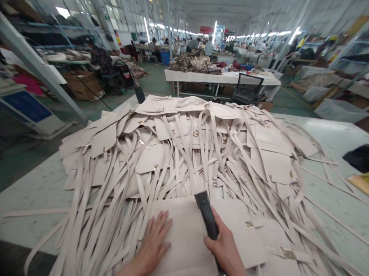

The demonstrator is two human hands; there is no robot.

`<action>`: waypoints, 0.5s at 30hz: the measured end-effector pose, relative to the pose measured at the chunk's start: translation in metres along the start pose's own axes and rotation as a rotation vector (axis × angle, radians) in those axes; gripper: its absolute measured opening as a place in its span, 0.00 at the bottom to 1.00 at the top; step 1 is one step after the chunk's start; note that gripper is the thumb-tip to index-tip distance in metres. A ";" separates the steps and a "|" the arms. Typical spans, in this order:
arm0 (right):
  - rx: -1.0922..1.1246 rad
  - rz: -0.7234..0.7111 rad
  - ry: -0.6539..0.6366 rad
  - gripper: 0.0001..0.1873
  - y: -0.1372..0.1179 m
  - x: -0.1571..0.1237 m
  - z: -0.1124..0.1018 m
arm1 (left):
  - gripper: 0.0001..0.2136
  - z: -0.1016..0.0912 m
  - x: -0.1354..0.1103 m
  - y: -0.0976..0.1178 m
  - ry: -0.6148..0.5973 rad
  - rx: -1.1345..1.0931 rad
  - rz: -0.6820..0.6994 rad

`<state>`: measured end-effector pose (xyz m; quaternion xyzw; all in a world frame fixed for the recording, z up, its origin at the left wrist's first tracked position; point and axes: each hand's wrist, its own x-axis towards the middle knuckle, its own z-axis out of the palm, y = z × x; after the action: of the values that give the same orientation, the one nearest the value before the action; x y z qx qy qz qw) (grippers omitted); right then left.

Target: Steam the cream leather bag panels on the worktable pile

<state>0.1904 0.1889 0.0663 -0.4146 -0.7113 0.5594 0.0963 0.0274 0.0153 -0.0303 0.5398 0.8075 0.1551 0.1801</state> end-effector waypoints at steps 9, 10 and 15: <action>-0.224 -0.100 -0.294 0.44 -0.005 0.000 0.086 | 0.28 0.077 0.006 0.013 -0.074 -0.192 0.275; -0.263 -0.090 -0.294 0.44 -0.002 0.001 0.093 | 0.26 0.082 0.009 0.011 -0.068 -0.210 0.263; -0.316 -0.045 -0.260 0.46 0.010 0.005 0.114 | 0.27 0.094 0.009 0.000 -0.080 -0.264 0.239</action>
<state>0.1236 0.1115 0.0151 -0.3327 -0.8057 0.4875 -0.0499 0.0668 0.0291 -0.1148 0.6093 0.7025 0.2585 0.2616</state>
